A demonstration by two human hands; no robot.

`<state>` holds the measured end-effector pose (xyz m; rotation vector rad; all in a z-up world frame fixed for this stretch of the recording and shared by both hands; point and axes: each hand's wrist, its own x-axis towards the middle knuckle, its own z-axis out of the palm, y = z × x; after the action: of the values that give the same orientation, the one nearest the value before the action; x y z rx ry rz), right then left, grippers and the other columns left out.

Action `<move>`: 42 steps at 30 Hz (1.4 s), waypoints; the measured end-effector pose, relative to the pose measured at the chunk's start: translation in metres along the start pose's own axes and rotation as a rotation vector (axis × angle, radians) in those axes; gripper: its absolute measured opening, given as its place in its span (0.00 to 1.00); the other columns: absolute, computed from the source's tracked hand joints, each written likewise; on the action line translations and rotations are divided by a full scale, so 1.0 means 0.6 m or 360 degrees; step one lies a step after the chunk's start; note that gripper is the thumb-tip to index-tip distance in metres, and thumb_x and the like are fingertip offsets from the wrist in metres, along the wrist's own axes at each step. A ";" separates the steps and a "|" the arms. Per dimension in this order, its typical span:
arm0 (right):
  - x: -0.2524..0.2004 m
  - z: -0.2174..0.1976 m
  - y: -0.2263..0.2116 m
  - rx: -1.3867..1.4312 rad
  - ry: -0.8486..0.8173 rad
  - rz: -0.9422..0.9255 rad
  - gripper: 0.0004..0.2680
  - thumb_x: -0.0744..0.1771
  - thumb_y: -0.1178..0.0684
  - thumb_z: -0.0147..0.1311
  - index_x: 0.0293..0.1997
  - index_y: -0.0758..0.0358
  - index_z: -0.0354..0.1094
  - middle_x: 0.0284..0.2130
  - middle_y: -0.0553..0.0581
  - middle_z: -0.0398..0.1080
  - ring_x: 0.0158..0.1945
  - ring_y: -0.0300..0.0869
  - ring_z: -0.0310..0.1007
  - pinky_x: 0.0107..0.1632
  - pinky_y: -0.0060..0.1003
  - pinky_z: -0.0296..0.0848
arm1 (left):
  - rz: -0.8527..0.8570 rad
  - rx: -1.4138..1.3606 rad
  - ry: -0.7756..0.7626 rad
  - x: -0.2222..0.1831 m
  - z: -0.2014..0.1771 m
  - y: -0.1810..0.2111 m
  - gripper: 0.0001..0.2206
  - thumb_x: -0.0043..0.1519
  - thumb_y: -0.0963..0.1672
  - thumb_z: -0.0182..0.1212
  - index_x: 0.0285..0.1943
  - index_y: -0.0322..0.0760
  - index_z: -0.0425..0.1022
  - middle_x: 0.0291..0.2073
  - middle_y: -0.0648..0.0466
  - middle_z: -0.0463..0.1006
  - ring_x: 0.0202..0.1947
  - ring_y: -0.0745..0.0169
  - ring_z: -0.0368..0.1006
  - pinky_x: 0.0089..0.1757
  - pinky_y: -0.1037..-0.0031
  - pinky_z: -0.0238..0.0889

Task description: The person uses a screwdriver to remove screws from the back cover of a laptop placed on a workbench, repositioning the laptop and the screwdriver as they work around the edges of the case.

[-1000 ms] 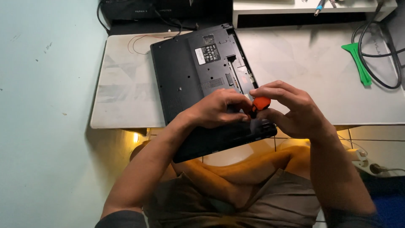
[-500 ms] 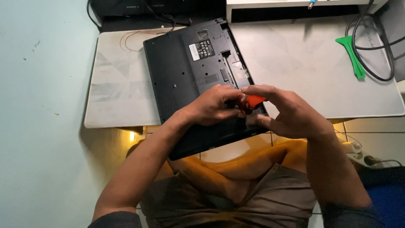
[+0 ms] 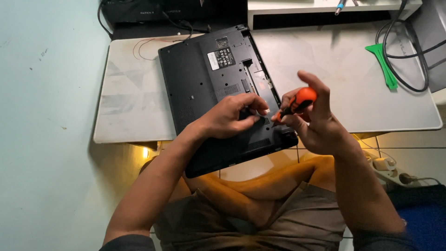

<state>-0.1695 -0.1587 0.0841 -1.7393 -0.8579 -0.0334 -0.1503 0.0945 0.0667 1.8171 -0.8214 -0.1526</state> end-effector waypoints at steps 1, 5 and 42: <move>0.002 -0.008 0.009 -0.0003 0.0002 -0.0005 0.30 0.68 0.68 0.51 0.75 0.68 0.29 0.42 0.66 0.66 0.41 0.48 0.76 0.40 0.47 0.80 | 0.0005 0.0004 -0.0001 -0.001 -0.001 -0.002 0.09 0.59 0.40 0.62 0.48 0.43 0.76 0.36 0.52 0.82 0.41 0.55 0.78 0.44 0.64 0.72; 0.006 -0.054 0.045 -0.0117 0.0151 0.0354 0.25 0.71 0.63 0.48 0.78 0.68 0.38 0.41 0.67 0.64 0.34 0.48 0.72 0.34 0.47 0.80 | -0.0033 0.0226 0.0149 0.000 -0.030 -0.055 0.11 0.60 0.43 0.63 0.52 0.42 0.77 0.39 0.48 0.83 0.42 0.49 0.79 0.45 0.61 0.72; -0.079 0.103 0.026 0.0528 0.1462 0.0748 0.25 0.68 0.54 0.58 0.69 0.65 0.45 0.47 0.64 0.66 0.40 0.49 0.75 0.41 0.52 0.84 | -0.0982 0.0975 0.0459 0.112 -0.287 -0.205 0.34 0.62 0.66 0.57 0.51 0.36 0.65 0.52 0.35 0.75 0.58 0.31 0.70 0.55 0.47 0.62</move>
<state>-0.2200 -0.1327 0.0280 -1.3474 0.2127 -0.3288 0.0380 0.2110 0.0483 2.5574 -0.0697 -0.0264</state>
